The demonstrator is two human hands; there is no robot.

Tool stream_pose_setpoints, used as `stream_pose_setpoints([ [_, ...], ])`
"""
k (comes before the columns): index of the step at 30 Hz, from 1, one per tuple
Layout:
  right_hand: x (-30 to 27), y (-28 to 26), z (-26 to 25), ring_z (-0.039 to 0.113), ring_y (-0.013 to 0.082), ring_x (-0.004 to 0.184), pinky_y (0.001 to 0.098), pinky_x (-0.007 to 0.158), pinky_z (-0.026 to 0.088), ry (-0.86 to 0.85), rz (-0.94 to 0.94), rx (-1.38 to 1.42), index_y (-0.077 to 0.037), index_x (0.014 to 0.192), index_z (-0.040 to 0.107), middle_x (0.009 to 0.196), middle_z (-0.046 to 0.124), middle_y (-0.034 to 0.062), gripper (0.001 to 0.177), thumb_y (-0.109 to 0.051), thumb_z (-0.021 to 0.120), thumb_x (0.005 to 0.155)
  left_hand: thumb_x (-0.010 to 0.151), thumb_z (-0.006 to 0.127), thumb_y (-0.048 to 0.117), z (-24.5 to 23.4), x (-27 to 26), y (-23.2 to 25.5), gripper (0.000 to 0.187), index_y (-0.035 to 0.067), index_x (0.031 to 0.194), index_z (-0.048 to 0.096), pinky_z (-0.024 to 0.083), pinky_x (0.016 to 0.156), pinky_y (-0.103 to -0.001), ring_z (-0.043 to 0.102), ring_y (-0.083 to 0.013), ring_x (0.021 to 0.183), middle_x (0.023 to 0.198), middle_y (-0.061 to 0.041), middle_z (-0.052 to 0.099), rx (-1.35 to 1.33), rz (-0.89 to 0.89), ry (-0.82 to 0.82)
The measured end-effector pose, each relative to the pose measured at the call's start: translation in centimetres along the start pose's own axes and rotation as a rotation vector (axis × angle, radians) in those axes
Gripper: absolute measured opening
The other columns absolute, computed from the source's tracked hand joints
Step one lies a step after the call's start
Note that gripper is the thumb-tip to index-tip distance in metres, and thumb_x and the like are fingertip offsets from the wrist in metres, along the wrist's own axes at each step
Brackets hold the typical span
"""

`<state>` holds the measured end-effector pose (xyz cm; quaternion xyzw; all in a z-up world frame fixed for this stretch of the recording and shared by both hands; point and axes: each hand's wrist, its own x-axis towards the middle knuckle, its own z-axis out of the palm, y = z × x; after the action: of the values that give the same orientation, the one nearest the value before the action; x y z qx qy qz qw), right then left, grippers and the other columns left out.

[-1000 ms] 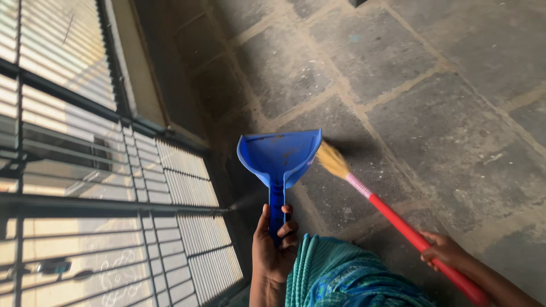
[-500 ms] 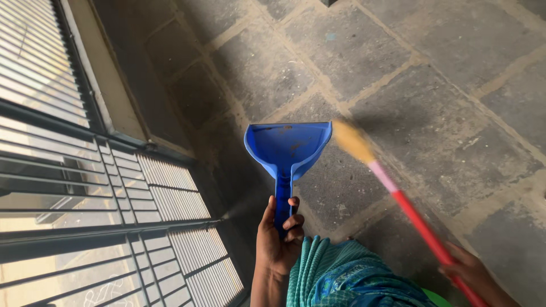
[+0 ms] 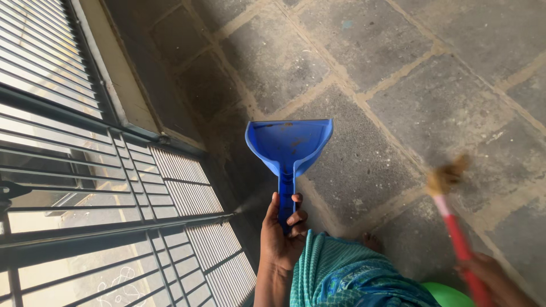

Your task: The person sweeps the tiled floor using a broom while holding a blue dustpan, gathering debris from near the walls and various containers.

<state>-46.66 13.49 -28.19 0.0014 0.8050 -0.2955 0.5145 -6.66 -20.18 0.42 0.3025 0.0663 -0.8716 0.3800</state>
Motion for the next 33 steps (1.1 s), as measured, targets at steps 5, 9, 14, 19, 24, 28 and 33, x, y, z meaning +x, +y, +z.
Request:
stream_pose_setpoints([
  [5,0.3,-5.0,9.9,0.062,0.0243,0.053,0.0375,0.048,0.051,-0.179,-0.176,-0.209,0.0,0.107,0.065,0.068,0.068,0.0145,0.036,-0.007,0.075,0.074,0.106,0.045,0.036,-1.2,0.0,1.5,0.03,0.009,0.117,0.05,0.034,0.041,-0.016,0.047,-0.0055,0.056,0.092,-0.005,0.066,0.01,0.011,-0.01],
  [9,3.4,-10.3,11.7,0.063,0.0211,0.054,0.0343,0.051,0.052,-0.286,-0.198,-0.081,0.007,0.103,0.069,0.071,0.07,0.0141,0.031,-0.007,0.074,0.077,0.106,0.046,0.036,-1.5,0.2,2.3,0.03,0.009,0.117,0.05,0.034,0.04,-0.016,0.048,-0.0054,0.056,0.092,-0.005,0.066,0.01,-0.005,0.001],
  [14,-0.6,-11.6,5.4,0.057,0.0163,0.057,0.0292,0.054,0.047,-0.311,-0.348,0.092,0.007,0.113,0.066,0.074,0.064,0.0088,0.04,-0.014,0.074,0.08,0.106,0.046,0.036,-0.9,0.5,2.8,0.03,0.009,0.117,0.05,0.035,0.041,-0.016,0.048,-0.0055,0.057,0.093,-0.005,0.066,0.02,-0.021,-0.014],
  [19,-7.7,-6.0,-0.1,0.054,0.0227,0.057,0.0346,0.055,0.044,0.025,-0.12,0.002,0.0,0.135,0.062,0.072,0.059,0.0132,0.053,-0.016,0.073,0.085,0.106,0.046,0.036,-0.5,1.0,2.8,0.029,0.009,0.117,0.05,0.035,0.041,-0.016,0.048,-0.0056,0.057,0.093,-0.006,0.066,0.011,-0.049,-0.056],
  [24,-10.7,-0.9,-3.1,0.054,0.0245,0.054,0.0368,0.052,0.045,0.075,0.087,0.127,0.001,0.126,0.062,0.068,0.057,0.0128,0.048,-0.015,0.072,0.082,0.106,0.047,0.036,-0.6,1.5,2.8,0.031,0.007,0.117,0.049,0.035,0.04,-0.016,0.048,-0.0057,0.057,0.093,-0.006,0.065,0.004,-0.084,-0.033],
  [28,-9.4,0.0,0.2,0.057,0.0244,0.051,0.0363,0.051,0.047,-0.002,0.168,0.062,0.002,0.115,0.063,0.065,0.06,0.0127,0.04,-0.015,0.072,0.08,0.106,0.047,0.037,-0.8,1.7,2.7,0.033,0.006,0.118,0.049,0.036,0.041,-0.015,0.048,-0.0055,0.057,0.093,-0.006,0.065,0.014,-0.074,-0.072],
  [33,-7.3,0.9,6.7,0.059,0.0243,0.049,0.0357,0.049,0.05,-0.257,0.067,-0.059,0.004,0.1,0.065,0.061,0.063,0.0125,0.031,-0.015,0.072,0.077,0.106,0.047,0.036,-1.1,1.4,2.7,0.03,0.007,0.116,0.049,0.035,0.039,-0.015,0.049,-0.0052,0.057,0.092,-0.006,0.066,0.04,-0.063,0.0],
])
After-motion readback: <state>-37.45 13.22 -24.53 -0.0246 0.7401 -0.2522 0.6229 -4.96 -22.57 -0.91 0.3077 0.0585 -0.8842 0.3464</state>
